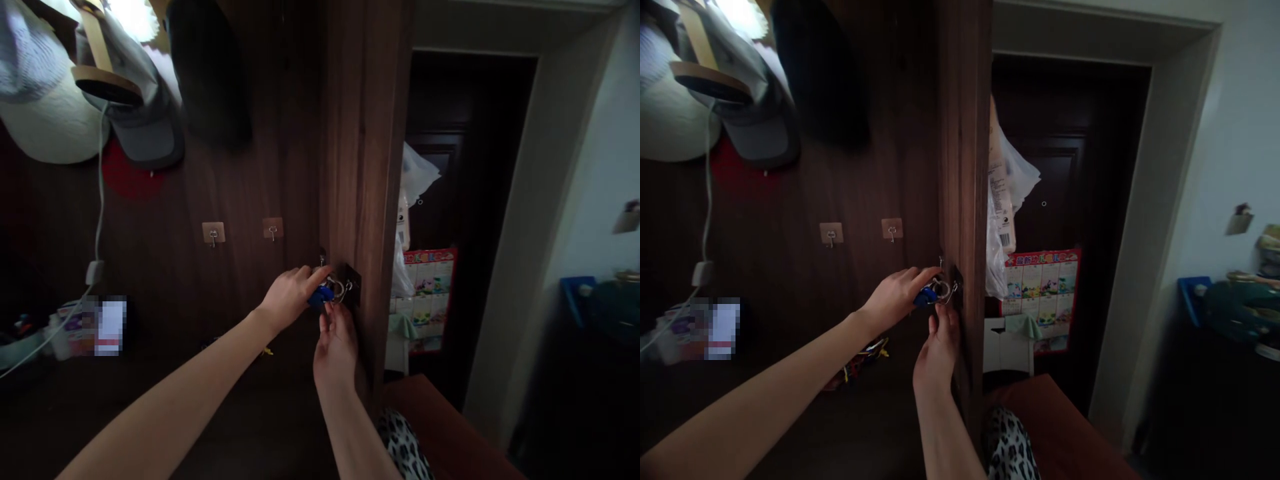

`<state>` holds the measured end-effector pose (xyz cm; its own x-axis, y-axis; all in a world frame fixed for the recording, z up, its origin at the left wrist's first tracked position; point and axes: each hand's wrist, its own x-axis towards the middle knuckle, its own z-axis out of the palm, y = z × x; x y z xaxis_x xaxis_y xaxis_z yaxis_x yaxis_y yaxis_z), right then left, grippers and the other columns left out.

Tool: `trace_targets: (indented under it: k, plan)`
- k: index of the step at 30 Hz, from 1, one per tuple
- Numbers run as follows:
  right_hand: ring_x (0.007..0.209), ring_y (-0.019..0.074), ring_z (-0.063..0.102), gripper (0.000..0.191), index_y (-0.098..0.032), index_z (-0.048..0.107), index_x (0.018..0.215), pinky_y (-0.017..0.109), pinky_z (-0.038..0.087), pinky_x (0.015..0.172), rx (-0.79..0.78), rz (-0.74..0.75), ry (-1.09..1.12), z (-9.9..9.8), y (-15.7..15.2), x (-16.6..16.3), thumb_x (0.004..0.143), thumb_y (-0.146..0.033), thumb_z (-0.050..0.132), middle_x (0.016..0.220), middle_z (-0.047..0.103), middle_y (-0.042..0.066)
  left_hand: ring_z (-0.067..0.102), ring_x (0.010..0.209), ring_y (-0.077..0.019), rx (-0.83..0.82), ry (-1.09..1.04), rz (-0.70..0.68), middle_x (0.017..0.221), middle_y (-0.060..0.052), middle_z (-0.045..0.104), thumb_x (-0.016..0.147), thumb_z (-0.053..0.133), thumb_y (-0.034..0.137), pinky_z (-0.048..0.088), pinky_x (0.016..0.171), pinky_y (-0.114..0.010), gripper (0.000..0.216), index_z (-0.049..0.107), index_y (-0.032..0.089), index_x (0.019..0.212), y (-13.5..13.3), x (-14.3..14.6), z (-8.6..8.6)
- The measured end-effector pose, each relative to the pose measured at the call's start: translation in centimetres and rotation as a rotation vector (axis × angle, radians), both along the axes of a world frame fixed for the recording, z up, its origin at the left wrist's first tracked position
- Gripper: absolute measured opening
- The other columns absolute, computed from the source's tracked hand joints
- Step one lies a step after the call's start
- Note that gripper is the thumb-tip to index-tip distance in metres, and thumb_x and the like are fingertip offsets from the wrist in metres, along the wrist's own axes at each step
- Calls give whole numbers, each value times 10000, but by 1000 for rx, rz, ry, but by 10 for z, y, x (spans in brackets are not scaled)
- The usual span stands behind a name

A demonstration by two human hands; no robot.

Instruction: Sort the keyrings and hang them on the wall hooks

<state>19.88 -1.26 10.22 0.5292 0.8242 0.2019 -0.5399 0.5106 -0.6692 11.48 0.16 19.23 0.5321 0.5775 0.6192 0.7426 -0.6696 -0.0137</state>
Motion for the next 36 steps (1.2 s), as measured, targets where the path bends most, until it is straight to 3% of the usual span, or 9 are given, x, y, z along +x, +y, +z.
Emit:
trace_targets:
  k: [4,7,13,16,18,24,31,34,36]
  plan:
    - [1169,187,463,374,-267,556,1080,363,392,903,36,-39,-132,-3,0,2,768,-435,440,1255,521,14,560,977,-207,-21,-227,32,1083,-44,573,701,569,122,425,828,-271,629,388,297,1278,9,3,4]
    - [1157,193,471,372,-254,550,1080,360,385,897,29,-14,-133,0,-1,2,765,-427,454,1256,516,27,586,929,-215,-154,-530,76,1047,-34,611,648,637,171,440,775,-283,662,390,278,1253,22,-5,-10]
    - [1145,200,487,314,-227,549,991,352,389,895,-3,67,43,-1,-6,1,736,-408,521,1210,545,40,616,846,-187,-387,-803,271,905,-29,657,622,640,181,444,747,-267,553,476,216,1149,37,-54,-90]
    - [1103,198,521,316,-224,543,973,346,402,878,-54,141,53,-17,-2,0,703,-389,556,1135,590,41,620,832,-179,-461,-898,362,880,-24,663,619,652,209,448,752,-266,515,504,208,1112,29,-86,-131]
    - [1049,200,555,299,-214,557,929,336,420,844,-136,182,12,-33,4,-2,681,-382,562,1064,623,42,621,823,-172,-492,-957,356,890,-25,664,644,647,266,452,758,-272,540,481,210,1155,23,-104,-146]
    - [849,188,612,243,-201,596,802,283,443,694,-252,334,-262,-71,27,-16,616,-358,595,874,663,35,599,899,-146,-446,-1124,212,1104,-78,599,675,608,227,455,797,-259,482,485,178,1139,16,-141,-152]
    - [692,158,592,200,-190,605,687,253,401,613,-240,424,-548,-68,53,-30,560,-344,584,754,656,24,587,911,-176,-270,-1024,674,946,-57,638,619,475,4,431,828,-286,400,553,175,973,11,-173,-177]
    - [656,166,576,199,-182,608,657,261,393,596,-208,384,-618,-81,68,-36,563,-353,570,699,642,27,575,942,-182,-262,-902,720,962,-53,624,575,445,-35,424,844,-299,450,541,189,953,13,-178,-191]
    - [642,175,565,187,-182,611,648,278,398,603,-164,322,-670,-92,76,-38,585,-347,549,679,634,29,567,950,-172,-271,-899,650,957,-42,615,559,432,-42,419,858,-303,464,521,194,949,15,-178,-195]
